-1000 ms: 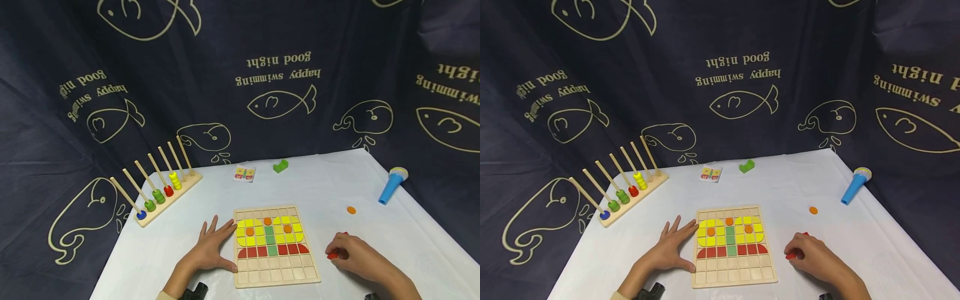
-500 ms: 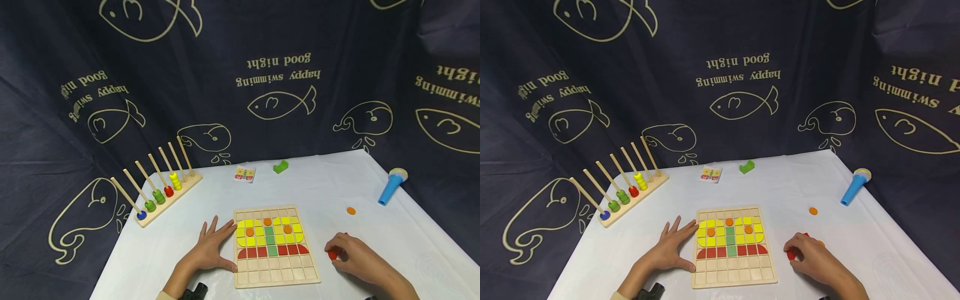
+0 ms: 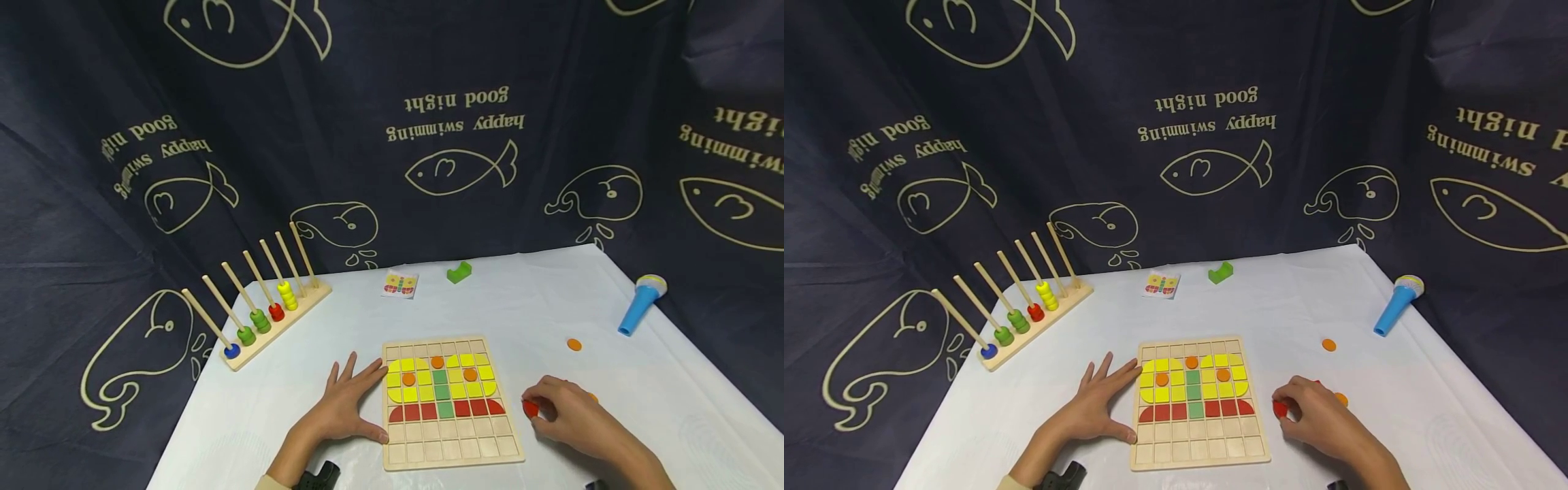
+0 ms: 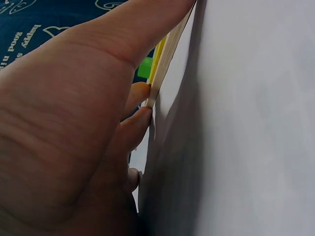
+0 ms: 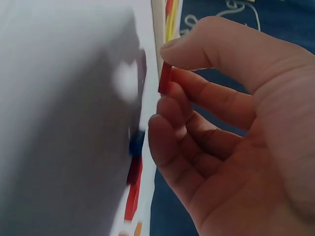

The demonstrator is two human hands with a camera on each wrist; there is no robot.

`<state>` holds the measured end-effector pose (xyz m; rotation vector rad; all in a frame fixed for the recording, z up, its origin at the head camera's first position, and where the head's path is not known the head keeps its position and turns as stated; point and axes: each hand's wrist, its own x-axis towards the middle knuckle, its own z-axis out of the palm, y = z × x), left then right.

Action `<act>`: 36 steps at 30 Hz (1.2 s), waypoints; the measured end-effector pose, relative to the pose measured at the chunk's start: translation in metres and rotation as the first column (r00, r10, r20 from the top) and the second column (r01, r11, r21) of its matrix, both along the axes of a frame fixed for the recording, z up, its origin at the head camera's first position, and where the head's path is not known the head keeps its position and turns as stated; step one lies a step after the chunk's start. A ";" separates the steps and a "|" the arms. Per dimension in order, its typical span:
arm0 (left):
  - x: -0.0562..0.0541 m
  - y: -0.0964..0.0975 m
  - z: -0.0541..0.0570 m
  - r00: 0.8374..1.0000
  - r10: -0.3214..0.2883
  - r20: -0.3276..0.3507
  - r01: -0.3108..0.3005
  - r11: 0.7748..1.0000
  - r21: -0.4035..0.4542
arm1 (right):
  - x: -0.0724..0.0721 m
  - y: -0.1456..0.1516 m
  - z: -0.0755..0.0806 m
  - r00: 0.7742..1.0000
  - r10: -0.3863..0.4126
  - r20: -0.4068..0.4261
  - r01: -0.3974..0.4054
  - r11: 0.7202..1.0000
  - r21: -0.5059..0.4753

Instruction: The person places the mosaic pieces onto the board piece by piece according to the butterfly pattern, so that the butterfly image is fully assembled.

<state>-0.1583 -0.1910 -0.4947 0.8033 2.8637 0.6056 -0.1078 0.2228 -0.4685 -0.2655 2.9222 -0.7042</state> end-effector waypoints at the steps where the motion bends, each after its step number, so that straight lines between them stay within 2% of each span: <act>1: 0.000 0.000 0.000 1.000 0.001 -0.001 -0.001 1.000 -0.001 | 0.000 -0.003 0.001 1.000 0.015 -0.015 -0.015 1.000 -0.002; 6: 0.001 0.000 0.000 1.000 -0.001 -0.006 0.001 1.000 0.003 | -0.001 -0.023 0.003 0.990 0.115 -0.081 -0.117 0.993 -0.020; 10: 0.001 0.000 -0.001 1.000 0.000 -0.007 0.000 1.000 0.004 | -0.002 -0.043 0.005 0.978 0.185 -0.101 -0.189 0.981 -0.039; 18: 0.000 0.000 -0.001 1.000 -0.008 -0.010 0.008 1.000 0.013 | -0.006 -0.076 0.002 0.909 0.358 -0.211 -0.384 0.918 -0.095; 21: 0.000 0.000 -0.001 1.000 -0.014 -0.010 0.014 1.000 0.020 | -0.007 -0.089 0.000 0.891 0.394 -0.227 -0.422 0.902 -0.090; 30: 0.000 0.000 0.001 1.000 -0.018 -0.007 0.018 1.000 0.020 | -0.010 -0.125 0.001 0.860 0.459 -0.225 -0.485 0.872 -0.075; 34: 0.001 -0.001 0.001 1.000 -0.018 -0.008 0.018 1.000 0.014 | -0.011 -0.141 0.001 0.835 0.489 -0.254 -0.519 0.853 -0.062; 36: 0.000 -0.001 0.001 1.000 -0.019 -0.008 0.019 1.000 0.012 | -0.011 -0.149 0.000 0.814 0.509 -0.282 -0.543 0.838 -0.053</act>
